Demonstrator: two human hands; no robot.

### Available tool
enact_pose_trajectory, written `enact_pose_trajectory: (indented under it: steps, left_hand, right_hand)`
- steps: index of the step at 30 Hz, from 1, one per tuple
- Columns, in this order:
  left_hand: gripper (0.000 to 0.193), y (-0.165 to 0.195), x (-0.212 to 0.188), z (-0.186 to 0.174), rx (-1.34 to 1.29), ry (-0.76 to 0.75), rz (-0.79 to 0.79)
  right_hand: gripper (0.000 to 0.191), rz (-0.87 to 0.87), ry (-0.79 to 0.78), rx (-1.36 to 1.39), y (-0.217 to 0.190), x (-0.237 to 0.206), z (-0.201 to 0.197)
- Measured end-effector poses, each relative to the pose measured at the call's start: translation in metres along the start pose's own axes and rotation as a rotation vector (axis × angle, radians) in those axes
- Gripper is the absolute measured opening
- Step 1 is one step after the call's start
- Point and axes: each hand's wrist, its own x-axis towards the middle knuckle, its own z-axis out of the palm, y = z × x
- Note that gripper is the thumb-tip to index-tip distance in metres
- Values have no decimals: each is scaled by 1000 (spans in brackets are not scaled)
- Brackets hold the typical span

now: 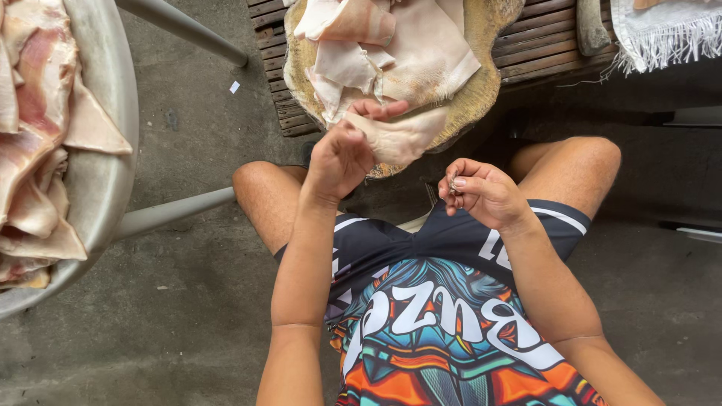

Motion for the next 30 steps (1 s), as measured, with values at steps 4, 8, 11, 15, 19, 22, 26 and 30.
enact_pose_trajectory:
  steps: [4,8,11,15,19,22,26,30]
  left_hand:
    - [52,-31,13,-46,191,329,-26]
    - [57,-43,12,-82,283,202,18]
    - [47,-37,14,-93,287,198,8]
    - [39,-26,18,-97,315,214,43]
    - [39,-21,20,-95,294,346,100]
    - [44,-21,18,-85,585,313,114]
    - [40,-22,9,-62,1021,403,16]
    - [19,-22,3,-54,1294,503,117]
  right_hand:
    - [8,87,67,-14,11,11,-4]
    - [8,133,84,-48,18,19,-2]
    - [8,105,111,-130,17,24,-1]
    - [11,89,190,-230,16,27,0]
    - [14,67,240,-280,16,31,-2]
    - [14,9,272,-327,10,34,-5]
    - [15,-56,284,-353,-7,35,-8]
    - [12,-89,263,-486,-21,41,-5]
